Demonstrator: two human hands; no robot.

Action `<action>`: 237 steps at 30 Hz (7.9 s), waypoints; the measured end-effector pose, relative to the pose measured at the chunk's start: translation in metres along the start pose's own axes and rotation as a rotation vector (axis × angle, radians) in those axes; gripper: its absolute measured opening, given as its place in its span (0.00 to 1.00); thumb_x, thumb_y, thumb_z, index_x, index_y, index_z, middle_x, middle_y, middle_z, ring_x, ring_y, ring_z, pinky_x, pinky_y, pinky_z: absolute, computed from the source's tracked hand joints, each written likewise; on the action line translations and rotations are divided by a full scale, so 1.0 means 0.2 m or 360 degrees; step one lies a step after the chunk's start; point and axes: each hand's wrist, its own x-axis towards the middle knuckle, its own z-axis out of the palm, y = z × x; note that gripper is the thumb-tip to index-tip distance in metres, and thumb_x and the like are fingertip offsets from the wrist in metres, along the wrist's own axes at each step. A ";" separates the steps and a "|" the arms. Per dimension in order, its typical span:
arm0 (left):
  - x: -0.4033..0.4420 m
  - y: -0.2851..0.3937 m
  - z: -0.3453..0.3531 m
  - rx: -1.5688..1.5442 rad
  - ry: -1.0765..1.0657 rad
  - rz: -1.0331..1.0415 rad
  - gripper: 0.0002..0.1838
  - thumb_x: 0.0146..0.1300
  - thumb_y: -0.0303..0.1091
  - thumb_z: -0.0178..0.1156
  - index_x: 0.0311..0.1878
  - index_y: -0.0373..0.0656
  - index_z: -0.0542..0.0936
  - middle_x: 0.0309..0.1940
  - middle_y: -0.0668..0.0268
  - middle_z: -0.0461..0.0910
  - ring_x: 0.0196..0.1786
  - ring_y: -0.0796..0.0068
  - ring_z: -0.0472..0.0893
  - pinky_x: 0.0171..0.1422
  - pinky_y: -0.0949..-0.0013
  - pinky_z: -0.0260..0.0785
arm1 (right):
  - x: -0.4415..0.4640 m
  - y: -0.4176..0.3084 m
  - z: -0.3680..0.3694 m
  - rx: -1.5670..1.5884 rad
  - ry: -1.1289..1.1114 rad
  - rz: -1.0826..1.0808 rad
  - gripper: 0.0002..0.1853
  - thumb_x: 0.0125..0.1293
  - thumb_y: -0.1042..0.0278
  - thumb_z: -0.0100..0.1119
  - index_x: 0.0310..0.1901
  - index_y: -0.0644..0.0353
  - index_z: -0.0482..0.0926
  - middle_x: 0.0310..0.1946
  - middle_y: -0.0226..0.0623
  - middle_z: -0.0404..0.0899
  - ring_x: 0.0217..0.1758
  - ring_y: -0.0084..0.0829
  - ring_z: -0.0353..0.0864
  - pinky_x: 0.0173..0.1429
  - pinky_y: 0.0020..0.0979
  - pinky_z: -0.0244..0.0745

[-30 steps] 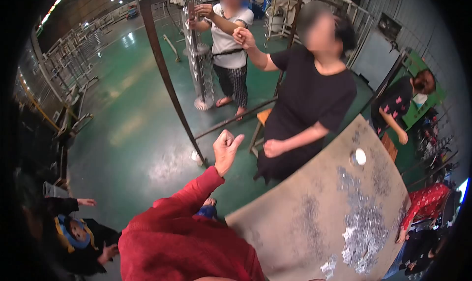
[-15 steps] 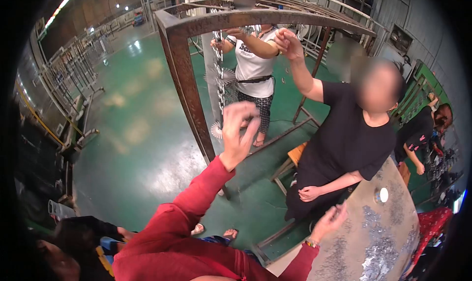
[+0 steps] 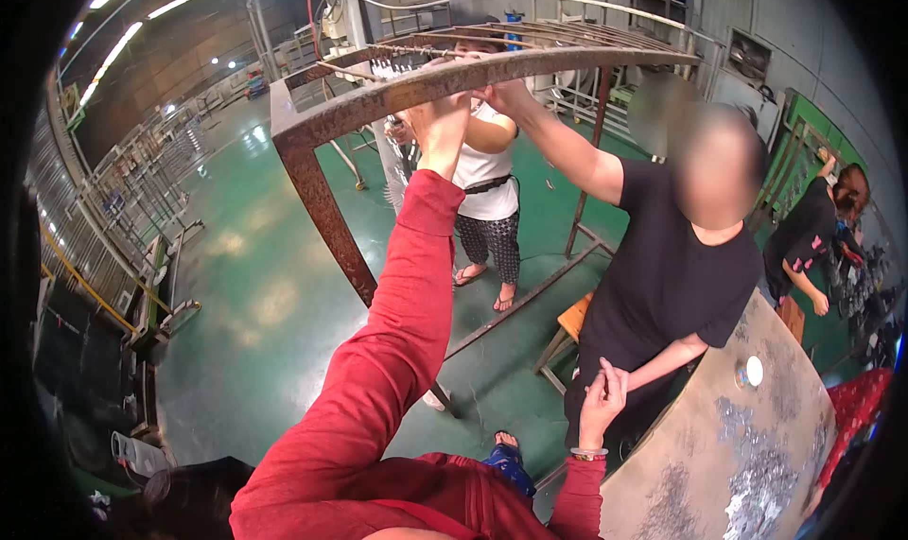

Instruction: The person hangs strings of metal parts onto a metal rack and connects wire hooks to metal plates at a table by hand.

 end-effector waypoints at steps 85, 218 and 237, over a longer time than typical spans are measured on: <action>-0.20 -0.03 -0.35 -0.0216 -0.0465 -0.0664 0.06 0.63 0.24 0.56 0.42 0.35 0.79 0.38 0.64 0.81 0.43 0.79 0.77 0.51 0.75 0.69 | 1.26 -1.02 1.77 0.3018 -0.2254 0.0881 0.14 0.65 0.70 0.56 0.51 0.63 0.74 0.37 0.36 0.79 0.34 0.25 0.76 0.32 0.23 0.71; -0.15 -0.11 -0.08 0.0400 -0.0028 -0.0220 0.15 0.60 0.31 0.60 0.50 0.41 0.74 0.45 0.60 0.77 0.51 0.69 0.74 0.54 0.67 0.67 | 1.48 -1.00 1.79 0.1997 -0.2078 0.0024 0.12 0.60 0.59 0.61 0.40 0.57 0.81 0.31 0.21 0.79 0.35 0.13 0.71 0.35 0.20 0.62; 0.08 -0.12 0.01 0.0746 -0.0272 0.0521 0.11 0.57 0.25 0.56 0.44 0.37 0.77 0.35 0.58 0.80 0.41 0.63 0.79 0.48 0.65 0.67 | 1.38 -0.99 1.81 0.2254 -0.1707 0.0125 0.12 0.62 0.61 0.60 0.41 0.60 0.81 0.35 0.26 0.80 0.36 0.13 0.73 0.37 0.19 0.67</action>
